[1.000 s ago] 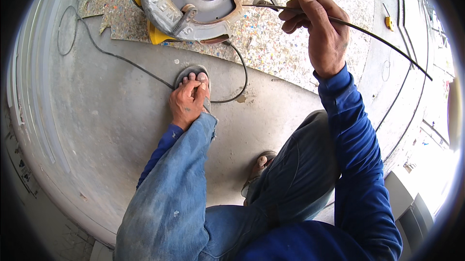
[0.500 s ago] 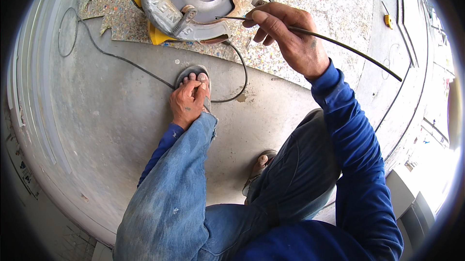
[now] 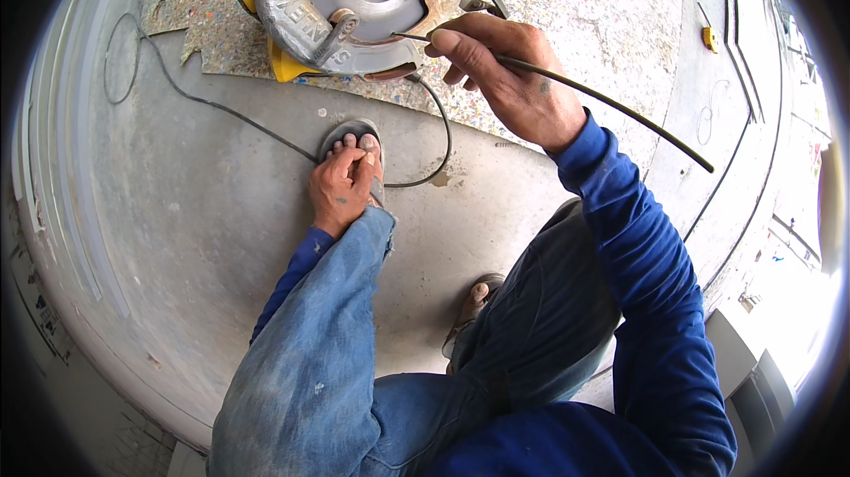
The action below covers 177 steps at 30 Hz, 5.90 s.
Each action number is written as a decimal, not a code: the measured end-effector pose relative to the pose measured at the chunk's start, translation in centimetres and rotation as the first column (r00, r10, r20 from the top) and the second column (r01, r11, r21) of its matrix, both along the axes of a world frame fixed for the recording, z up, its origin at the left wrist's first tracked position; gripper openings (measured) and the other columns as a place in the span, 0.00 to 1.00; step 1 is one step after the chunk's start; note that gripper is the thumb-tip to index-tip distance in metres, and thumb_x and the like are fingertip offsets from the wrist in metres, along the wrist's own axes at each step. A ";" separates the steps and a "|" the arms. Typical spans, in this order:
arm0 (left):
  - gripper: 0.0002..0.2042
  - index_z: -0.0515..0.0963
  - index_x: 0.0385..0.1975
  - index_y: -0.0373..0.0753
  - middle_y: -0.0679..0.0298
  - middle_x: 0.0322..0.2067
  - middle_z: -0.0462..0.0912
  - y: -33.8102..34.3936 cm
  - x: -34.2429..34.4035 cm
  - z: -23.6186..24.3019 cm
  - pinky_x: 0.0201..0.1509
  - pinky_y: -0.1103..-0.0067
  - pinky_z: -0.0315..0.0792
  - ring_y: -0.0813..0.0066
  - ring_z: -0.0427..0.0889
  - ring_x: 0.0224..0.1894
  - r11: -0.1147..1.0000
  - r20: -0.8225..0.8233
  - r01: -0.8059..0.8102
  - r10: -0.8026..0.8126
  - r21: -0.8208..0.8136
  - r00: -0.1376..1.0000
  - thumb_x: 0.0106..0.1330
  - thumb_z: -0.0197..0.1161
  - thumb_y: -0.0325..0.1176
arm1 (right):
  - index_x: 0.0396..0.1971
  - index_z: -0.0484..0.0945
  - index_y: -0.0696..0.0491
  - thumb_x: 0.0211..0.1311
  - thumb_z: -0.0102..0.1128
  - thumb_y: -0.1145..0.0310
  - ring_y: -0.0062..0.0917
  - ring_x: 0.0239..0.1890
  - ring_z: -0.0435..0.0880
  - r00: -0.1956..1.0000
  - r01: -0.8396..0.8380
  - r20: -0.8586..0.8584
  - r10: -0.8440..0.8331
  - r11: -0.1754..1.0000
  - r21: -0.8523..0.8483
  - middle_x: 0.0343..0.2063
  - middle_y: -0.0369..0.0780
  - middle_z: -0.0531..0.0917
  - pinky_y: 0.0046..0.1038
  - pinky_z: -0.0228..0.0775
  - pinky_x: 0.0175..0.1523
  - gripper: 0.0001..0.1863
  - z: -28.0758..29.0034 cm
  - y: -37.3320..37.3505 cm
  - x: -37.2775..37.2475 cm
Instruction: The person adjusts the blade guard and depth settings on a circular saw using a metal rod. They then position the saw on a large sheet of particle board and appear to prepare for cutting.
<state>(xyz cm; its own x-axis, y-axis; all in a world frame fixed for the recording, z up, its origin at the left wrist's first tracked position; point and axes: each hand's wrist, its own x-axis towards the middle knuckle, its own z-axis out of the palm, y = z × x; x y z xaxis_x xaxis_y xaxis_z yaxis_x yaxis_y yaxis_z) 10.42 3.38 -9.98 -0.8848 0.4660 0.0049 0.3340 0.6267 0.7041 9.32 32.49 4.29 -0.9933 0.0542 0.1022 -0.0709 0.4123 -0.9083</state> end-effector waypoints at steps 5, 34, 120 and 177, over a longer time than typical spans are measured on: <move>0.06 0.80 0.28 0.41 0.53 0.26 0.83 0.4 -0.1 0.4 0.33 0.62 0.76 0.49 0.82 0.29 1.000 -0.031 0.017 -0.016 0.010 0.999 0.61 0.66 0.35 | 0.32 0.82 0.61 0.72 0.55 0.60 0.26 0.26 0.85 0.994 0.109 0.009 -0.109 0.986 -0.125 0.23 0.43 0.85 0.28 0.77 0.33 0.18 0.9 0.2 0.0; 0.06 0.80 0.28 0.41 0.54 0.26 0.83 0.4 -0.1 0.3 0.35 0.61 0.76 0.49 0.83 0.30 1.000 -0.026 0.015 -0.016 -0.005 1.000 0.61 0.66 0.36 | 0.26 0.79 0.60 0.70 0.56 0.65 0.34 0.24 0.86 0.978 0.166 -0.119 -0.173 0.984 -0.066 0.21 0.44 0.84 0.32 0.76 0.30 0.15 -0.1 -0.5 -0.5; 0.08 0.80 0.28 0.41 0.52 0.26 0.83 0.5 -0.3 1.0 0.34 0.61 0.76 0.48 0.82 0.29 1.000 -0.003 0.019 -0.019 -0.020 1.000 0.62 0.67 0.38 | 0.48 0.77 0.63 0.75 0.45 0.57 0.30 0.33 0.86 0.907 0.302 -0.051 -0.417 0.732 -0.611 0.37 0.49 0.86 0.27 0.78 0.38 0.23 2.2 2.9 0.3; 0.21 0.67 0.54 0.37 0.60 0.51 0.75 0.1 -15.8 12.6 0.58 0.71 0.71 0.70 0.75 0.54 0.658 0.320 -0.419 0.273 0.626 0.907 0.68 0.64 0.40 | 0.67 0.64 0.45 0.74 0.47 0.57 0.34 0.76 0.52 0.472 0.484 -0.038 -0.881 0.223 0.847 0.73 0.34 0.61 0.40 0.34 0.76 0.25 -18.5 17.0 16.4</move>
